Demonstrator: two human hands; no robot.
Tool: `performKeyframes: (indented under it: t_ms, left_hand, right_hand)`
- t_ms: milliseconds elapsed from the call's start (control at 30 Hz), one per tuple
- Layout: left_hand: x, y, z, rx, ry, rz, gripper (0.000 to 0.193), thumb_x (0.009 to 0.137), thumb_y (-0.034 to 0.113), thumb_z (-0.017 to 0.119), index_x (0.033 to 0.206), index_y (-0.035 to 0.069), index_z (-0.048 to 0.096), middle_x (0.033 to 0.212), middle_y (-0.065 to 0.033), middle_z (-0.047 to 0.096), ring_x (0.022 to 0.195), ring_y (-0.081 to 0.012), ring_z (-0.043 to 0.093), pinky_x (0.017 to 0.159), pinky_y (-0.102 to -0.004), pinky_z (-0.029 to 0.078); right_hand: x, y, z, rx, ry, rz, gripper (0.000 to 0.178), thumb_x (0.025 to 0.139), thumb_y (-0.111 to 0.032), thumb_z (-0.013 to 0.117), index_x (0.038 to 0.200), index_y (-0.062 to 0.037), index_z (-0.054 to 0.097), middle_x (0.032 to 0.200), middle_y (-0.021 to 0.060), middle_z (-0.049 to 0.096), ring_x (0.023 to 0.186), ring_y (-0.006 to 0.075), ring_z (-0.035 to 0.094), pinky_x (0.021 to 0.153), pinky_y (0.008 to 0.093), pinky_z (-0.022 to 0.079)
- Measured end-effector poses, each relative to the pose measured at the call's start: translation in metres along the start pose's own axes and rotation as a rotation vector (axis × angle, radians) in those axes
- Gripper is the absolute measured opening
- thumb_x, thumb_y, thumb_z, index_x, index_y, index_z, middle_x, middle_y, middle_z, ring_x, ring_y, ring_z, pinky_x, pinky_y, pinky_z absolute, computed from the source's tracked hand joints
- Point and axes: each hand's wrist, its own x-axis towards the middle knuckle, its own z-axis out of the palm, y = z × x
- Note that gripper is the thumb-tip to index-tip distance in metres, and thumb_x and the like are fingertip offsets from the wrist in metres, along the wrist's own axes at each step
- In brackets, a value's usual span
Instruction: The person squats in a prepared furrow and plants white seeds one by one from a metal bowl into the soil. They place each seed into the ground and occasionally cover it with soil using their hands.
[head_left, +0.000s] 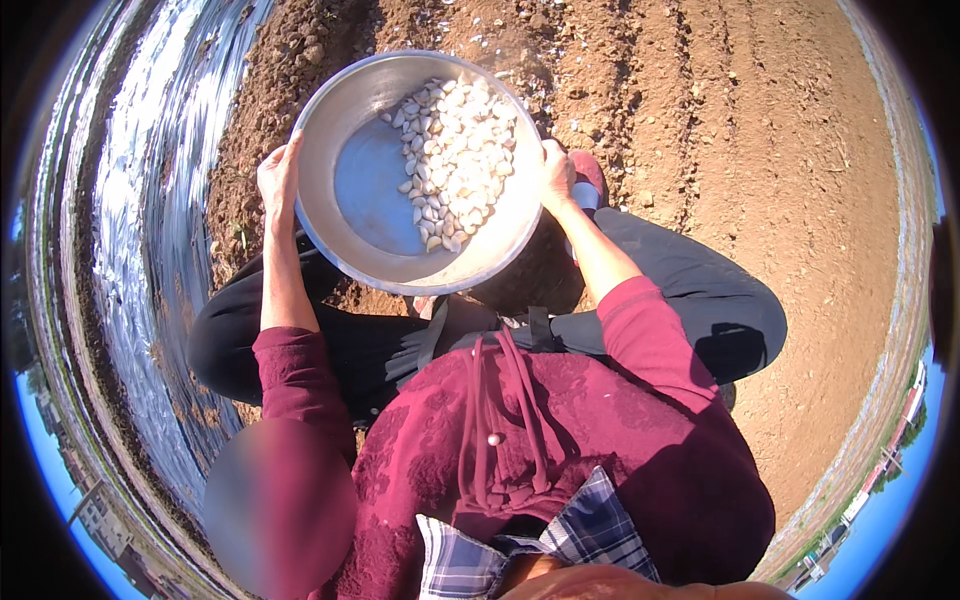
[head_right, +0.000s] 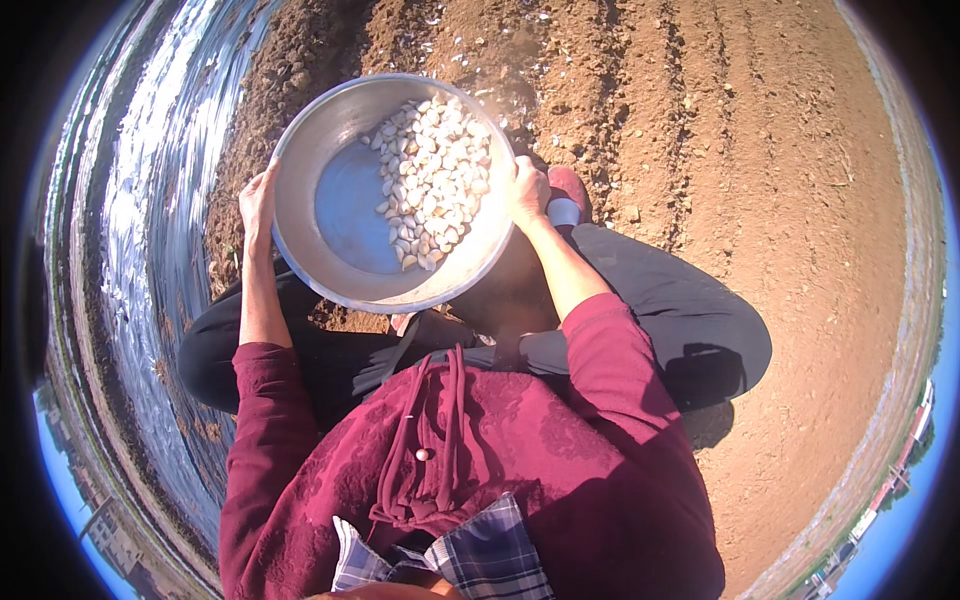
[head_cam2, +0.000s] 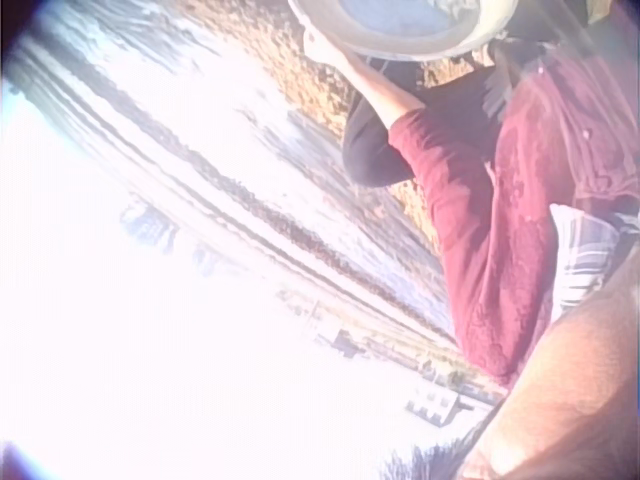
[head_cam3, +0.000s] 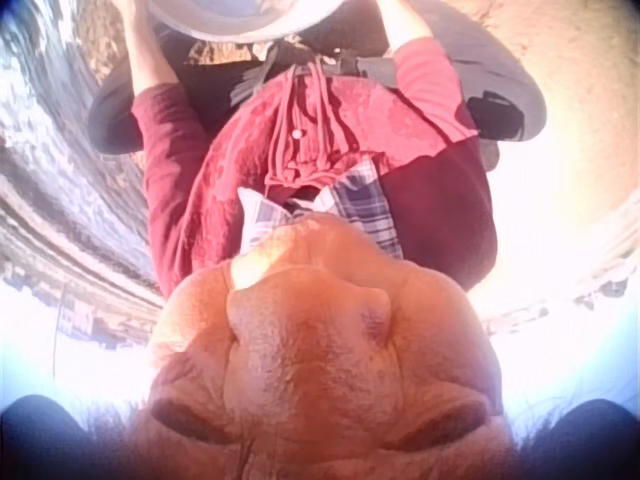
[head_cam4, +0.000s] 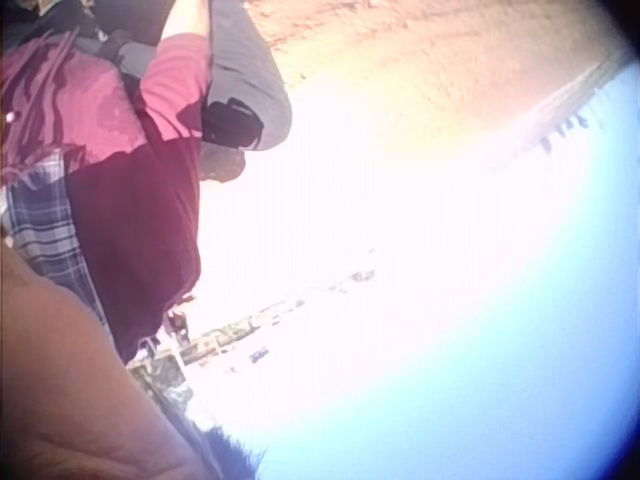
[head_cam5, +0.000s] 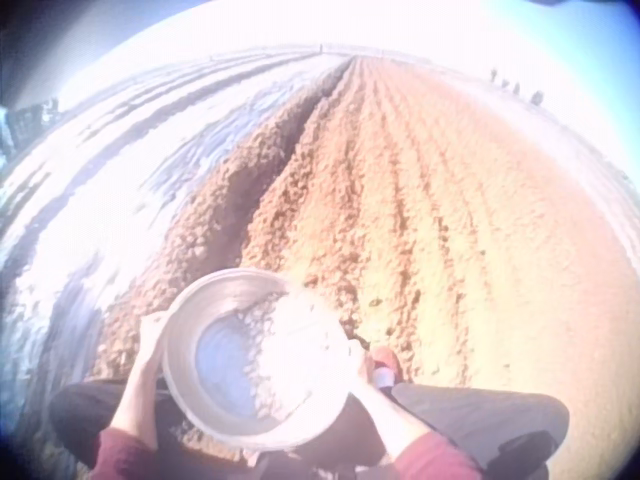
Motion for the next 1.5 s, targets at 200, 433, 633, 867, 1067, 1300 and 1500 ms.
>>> performKeyframes:
  t_ms: [200, 433, 633, 867, 1067, 1300, 1500]
  left_hand:
    - [0.004, -0.019, -0.007, 0.33, 0.022, 0.02, 0.054, 0.087, 0.057, 0.063, 0.098, 0.005, 0.075, 0.07, -0.0002, 0.066, 0.066, -0.008, 0.058, 0.066, -0.0255, 0.046]
    - [0.019, -0.007, -0.034, 0.838, 0.11, 0.151, 0.046, 0.087, 0.053, 0.057, 0.087, 0.007, 0.065, 0.082, -0.0141, 0.067, 0.079, -0.0316, 0.065, 0.076, -0.0426, 0.049]
    - [0.018, 0.006, -0.043, 0.831, 0.096, 0.153, 0.046, 0.086, 0.051, 0.06, 0.093, 0.006, 0.066, 0.085, -0.0157, 0.067, 0.081, -0.0315, 0.065, 0.077, -0.0411, 0.049]
    - [-0.01, 0.039, -0.016, 1.086, -0.195, 0.099, 0.058, 0.088, 0.063, 0.05, 0.081, 0.01, 0.072, 0.068, -0.0119, 0.066, 0.067, -0.0279, 0.067, 0.069, -0.0409, 0.052]
    - [-0.018, 0.039, -0.002, 1.039, -0.409, -0.107, 0.054, 0.088, 0.059, 0.055, 0.083, 0.009, 0.075, 0.065, -0.0092, 0.068, 0.063, -0.0235, 0.069, 0.069, -0.0393, 0.054]
    - [-0.009, 0.02, 0.015, 0.973, -0.291, 0.16, 0.048, 0.086, 0.05, 0.063, 0.095, 0.003, 0.068, 0.083, -0.0156, 0.07, 0.08, -0.031, 0.068, 0.074, -0.0418, 0.052]
    - [-0.004, -0.031, 0.033, 0.651, -0.171, 0.167, 0.044, 0.084, 0.017, 0.064, 0.126, 0.005, 0.058, 0.106, -0.0212, 0.068, 0.1, -0.0326, 0.067, 0.088, -0.0401, 0.05]
  right_hand:
    - [0.004, -0.016, -0.009, -0.026, -0.027, 0.01, 0.028, 0.093, -0.033, 0.051, 0.093, -0.007, 0.064, 0.08, 0.023, 0.067, 0.08, 0.0418, 0.066, 0.07, 0.0514, 0.05]
    - [-0.014, -0.04, 0.003, 0.053, -0.128, -0.003, 0.029, 0.092, -0.03, 0.055, 0.091, -0.0021, 0.06, 0.08, 0.0238, 0.067, 0.079, 0.0395, 0.067, 0.071, 0.0502, 0.051]
    - [-0.008, -0.036, 0.007, 0.016, -0.241, -0.064, 0.031, 0.087, -0.03, 0.06, 0.09, 0.0003, 0.061, 0.083, 0.0248, 0.067, 0.082, 0.0396, 0.067, 0.073, 0.0472, 0.052]
    - [0.031, -0.004, -0.039, -0.007, -0.383, 0.1, 0.033, 0.081, -0.039, 0.068, 0.079, -0.0067, 0.069, 0.068, 0.0138, 0.067, 0.063, 0.0278, 0.067, 0.058, 0.0374, 0.052]
    - [0.048, -0.007, -0.067, -0.046, -0.824, 0.339, 0.046, 0.088, -0.046, 0.065, 0.079, -0.0015, 0.07, 0.066, 0.0067, 0.067, 0.047, 0.0146, 0.06, 0.049, 0.0299, 0.05]
    - [0.102, -0.018, -0.04, -0.062, -0.344, 0.068, 0.033, 0.087, -0.041, 0.06, 0.095, -0.0117, 0.074, 0.09, 0.014, 0.072, 0.088, 0.031, 0.069, 0.077, 0.0375, 0.053]
    - [0.142, -0.043, 0.017, 0.087, -0.404, -0.012, 0.031, 0.082, -0.03, 0.071, 0.109, -0.014, 0.071, 0.1, 0.0082, 0.073, 0.093, 0.0198, 0.069, 0.083, 0.0317, 0.053]
